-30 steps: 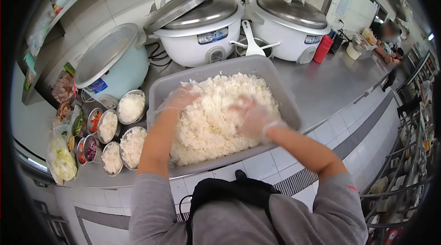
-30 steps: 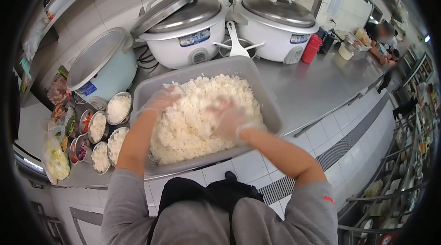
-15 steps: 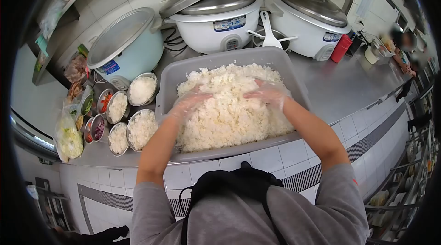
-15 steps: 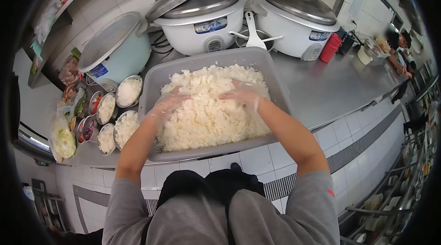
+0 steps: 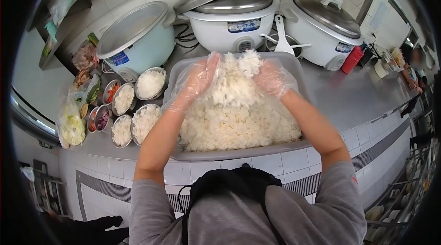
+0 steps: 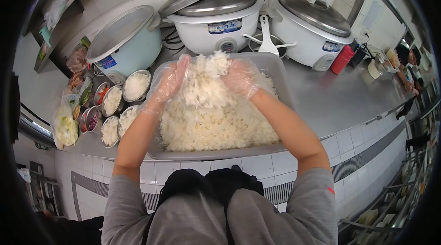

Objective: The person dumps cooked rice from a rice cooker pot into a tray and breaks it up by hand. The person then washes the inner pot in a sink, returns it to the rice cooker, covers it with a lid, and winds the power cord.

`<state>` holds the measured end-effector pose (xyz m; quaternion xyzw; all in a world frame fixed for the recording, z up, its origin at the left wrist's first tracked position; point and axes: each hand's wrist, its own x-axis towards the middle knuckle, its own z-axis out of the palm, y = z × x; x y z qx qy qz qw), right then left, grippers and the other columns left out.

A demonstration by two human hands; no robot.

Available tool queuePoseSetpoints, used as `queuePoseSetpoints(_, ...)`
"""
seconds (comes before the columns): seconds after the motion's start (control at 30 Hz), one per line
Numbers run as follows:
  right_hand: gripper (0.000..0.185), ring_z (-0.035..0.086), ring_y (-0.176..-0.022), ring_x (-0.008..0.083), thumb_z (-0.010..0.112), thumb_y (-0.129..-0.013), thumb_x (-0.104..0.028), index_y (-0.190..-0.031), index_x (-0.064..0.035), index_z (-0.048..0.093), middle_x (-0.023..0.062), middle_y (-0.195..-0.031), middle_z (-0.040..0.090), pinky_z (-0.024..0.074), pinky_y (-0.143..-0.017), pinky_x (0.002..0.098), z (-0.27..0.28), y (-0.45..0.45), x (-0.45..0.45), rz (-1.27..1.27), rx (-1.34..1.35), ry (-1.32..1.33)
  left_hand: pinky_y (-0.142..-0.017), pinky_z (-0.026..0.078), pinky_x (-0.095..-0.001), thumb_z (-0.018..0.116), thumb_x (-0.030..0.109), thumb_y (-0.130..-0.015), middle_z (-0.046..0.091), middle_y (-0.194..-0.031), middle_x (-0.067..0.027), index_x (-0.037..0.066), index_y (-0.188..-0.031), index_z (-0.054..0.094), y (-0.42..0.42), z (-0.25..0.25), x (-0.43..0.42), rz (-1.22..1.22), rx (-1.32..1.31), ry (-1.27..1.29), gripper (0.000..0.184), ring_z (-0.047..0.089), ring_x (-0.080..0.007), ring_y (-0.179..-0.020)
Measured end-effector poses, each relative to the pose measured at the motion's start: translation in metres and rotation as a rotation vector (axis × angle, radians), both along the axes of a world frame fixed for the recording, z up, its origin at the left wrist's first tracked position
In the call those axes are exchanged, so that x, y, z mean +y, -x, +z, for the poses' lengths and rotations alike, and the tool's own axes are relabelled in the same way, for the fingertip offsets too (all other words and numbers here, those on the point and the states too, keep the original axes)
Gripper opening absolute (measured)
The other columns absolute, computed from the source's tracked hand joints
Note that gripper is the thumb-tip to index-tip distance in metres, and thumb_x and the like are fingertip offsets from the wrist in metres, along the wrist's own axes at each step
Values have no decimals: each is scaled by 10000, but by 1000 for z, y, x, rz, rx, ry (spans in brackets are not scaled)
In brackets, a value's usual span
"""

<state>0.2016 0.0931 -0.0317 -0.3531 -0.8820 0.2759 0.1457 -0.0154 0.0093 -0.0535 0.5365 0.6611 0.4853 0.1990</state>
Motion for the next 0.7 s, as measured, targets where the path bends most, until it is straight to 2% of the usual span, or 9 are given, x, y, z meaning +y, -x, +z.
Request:
queuePoseSetpoints(0.13,535,506,-907,355,578,-684,-403,-1026,1,500,222,-953,539,392,-790,406,32,-4,-13,17,-312,-208,-759,382,-416,331,406,-866,549,-860,-268,-31,-936,515,-38,67,-49,125,260,194,479,489,-431,-825)
queuePoseSetpoints(0.2,558,518,-901,334,581,-686,-412,-1069,-19,479,214,-954,546,392,-790,409,50,-8,-15,205,-401,-152,-843,363,-329,413,173,-867,521,-904,-177,32,-1097,388,-27,61,-55,-118,216,179,270,508,-267,-901)
queuePoseSetpoints(0.23,584,530,-895,314,583,-689,-420,-1112,-39,458,206,-954,553,393,-790,412,54,-6,-12,384,-489,-100,-843,363,-329,413,173,-867,521,-904,-177,32,-1097,388,-21,51,-55,-106,213,182,270,508,-267,-901)
queuePoseSetpoints(0.4,670,524,-932,248,568,-730,-438,-1245,-87,322,181,-1076,504,402,-814,368,20,53,45,423,-439,371,-924,306,-397,479,-3,-742,318,-1175,-235,145,-1233,181,-1,21,-69,-203,206,299,593,341,-355,-1135)
queuePoseSetpoints(0.47,712,517,-962,229,562,-751,-437,-1294,-99,250,177,-1169,453,405,-842,348,-20,89,63,418,-427,523,-985,249,-385,564,78,-716,211,-1258,-232,128,-1271,171,8,12,-86,-196,263,248,682,247,-368,-1191)
queuePoseSetpoints(0.57,597,504,-994,252,528,-802,-336,-1283,-87,277,158,-1237,401,395,-868,342,-86,154,83,399,-373,413,-997,233,-374,682,204,-644,242,-1279,-226,113,-1318,143,7,10,-125,-29,304,388,868,253,-347,-1200)
queuePoseSetpoints(0.63,424,584,-803,262,442,-796,-359,-1185,-191,427,132,-1010,574,478,-697,367,-156,208,112,1142,187,-1039,-983,257,-365,716,231,-616,255,-1286,-220,114,-1325,146,1,10,-152,50,270,414,918,279,-334,-1191)
queuePoseSetpoints(0.67,424,584,-803,262,442,-796,-359,-1185,-191,427,132,-1010,574,478,-697,367,-165,226,108,1160,199,-1035,-930,311,-410,694,215,-644,269,-1288,-187,123,-1331,106,-5,8,-161,29,-175,502,909,306,-316,-1177)
queuePoseSetpoints(0.7,372,578,-836,264,416,-801,-326,-1153,-211,457,125,-991,579,472,-707,378,-173,244,97,1206,144,-592,-877,364,-456,671,199,-673,283,-1291,-154,133,-1337,66,-11,4,-167,5,-628,568,901,333,-297,-1163)
